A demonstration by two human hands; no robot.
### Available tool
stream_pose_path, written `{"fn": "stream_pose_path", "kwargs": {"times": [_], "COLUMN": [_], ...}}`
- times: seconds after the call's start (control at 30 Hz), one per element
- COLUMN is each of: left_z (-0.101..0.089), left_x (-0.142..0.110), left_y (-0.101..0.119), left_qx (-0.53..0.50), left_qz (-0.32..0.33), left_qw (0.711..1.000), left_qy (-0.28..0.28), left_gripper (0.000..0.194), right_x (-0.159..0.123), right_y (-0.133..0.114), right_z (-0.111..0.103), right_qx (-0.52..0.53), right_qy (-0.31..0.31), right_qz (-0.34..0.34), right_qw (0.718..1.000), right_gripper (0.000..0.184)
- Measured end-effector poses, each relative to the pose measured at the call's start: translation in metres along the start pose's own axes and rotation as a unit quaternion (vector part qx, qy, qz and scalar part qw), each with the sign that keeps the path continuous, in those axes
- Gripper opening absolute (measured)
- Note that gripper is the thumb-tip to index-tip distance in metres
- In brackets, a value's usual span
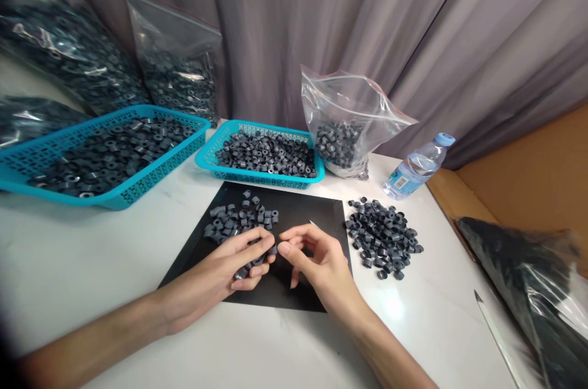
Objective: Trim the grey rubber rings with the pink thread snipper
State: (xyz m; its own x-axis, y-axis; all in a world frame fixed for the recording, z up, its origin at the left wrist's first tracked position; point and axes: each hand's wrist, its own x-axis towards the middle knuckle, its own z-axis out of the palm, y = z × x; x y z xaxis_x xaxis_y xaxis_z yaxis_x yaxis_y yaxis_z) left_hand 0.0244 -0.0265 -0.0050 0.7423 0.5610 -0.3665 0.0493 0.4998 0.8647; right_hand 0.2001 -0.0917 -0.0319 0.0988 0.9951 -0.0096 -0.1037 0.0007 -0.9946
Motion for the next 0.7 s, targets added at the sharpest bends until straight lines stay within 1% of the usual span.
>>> {"fn": "stream_pose_path", "kwargs": {"times": [0.1,0.23,0.47,0.53,0.7], "left_z": [-0.0008,-0.0024,-0.0014,-0.0014,-0.0013], "left_x": [0.0001,0.0009,0.0028,0.0041,0.0062], "left_y": [-0.0004,-0.001,-0.0057,-0.0079,-0.0076], "left_qx": [0.001,-0.013,-0.095,-0.114,-0.143], "left_qz": [-0.015,-0.03,-0.005,-0.005,-0.016], "left_qw": [1.0,0.999,0.995,0.993,0.989], "left_qy": [0.002,0.008,0.034,0.032,0.031], "left_gripper": [0.032,0.034,0.03,0.028,0.022], "right_x": [-0.0009,-0.0016,-0.0047,-0.0062,-0.0086], "right_y": [-0.0031,-0.0029,0.0021,0.0007,-0.0029], "right_z": [-0.0009,-0.0024,0.0003,0.0026,0.0038], "right_qx": [-0.028,-0.04,-0.049,-0.07,-0.167], "right_qy": [-0.021,-0.022,-0.014,-0.009,0.004], "right_qz": [0.006,0.003,-0.012,-0.024,-0.057], "right_qw": [0.999,0.999,0.999,0.997,0.984], "right_gripper": [0.02,0.02,0.02,0.019,0.019]}}
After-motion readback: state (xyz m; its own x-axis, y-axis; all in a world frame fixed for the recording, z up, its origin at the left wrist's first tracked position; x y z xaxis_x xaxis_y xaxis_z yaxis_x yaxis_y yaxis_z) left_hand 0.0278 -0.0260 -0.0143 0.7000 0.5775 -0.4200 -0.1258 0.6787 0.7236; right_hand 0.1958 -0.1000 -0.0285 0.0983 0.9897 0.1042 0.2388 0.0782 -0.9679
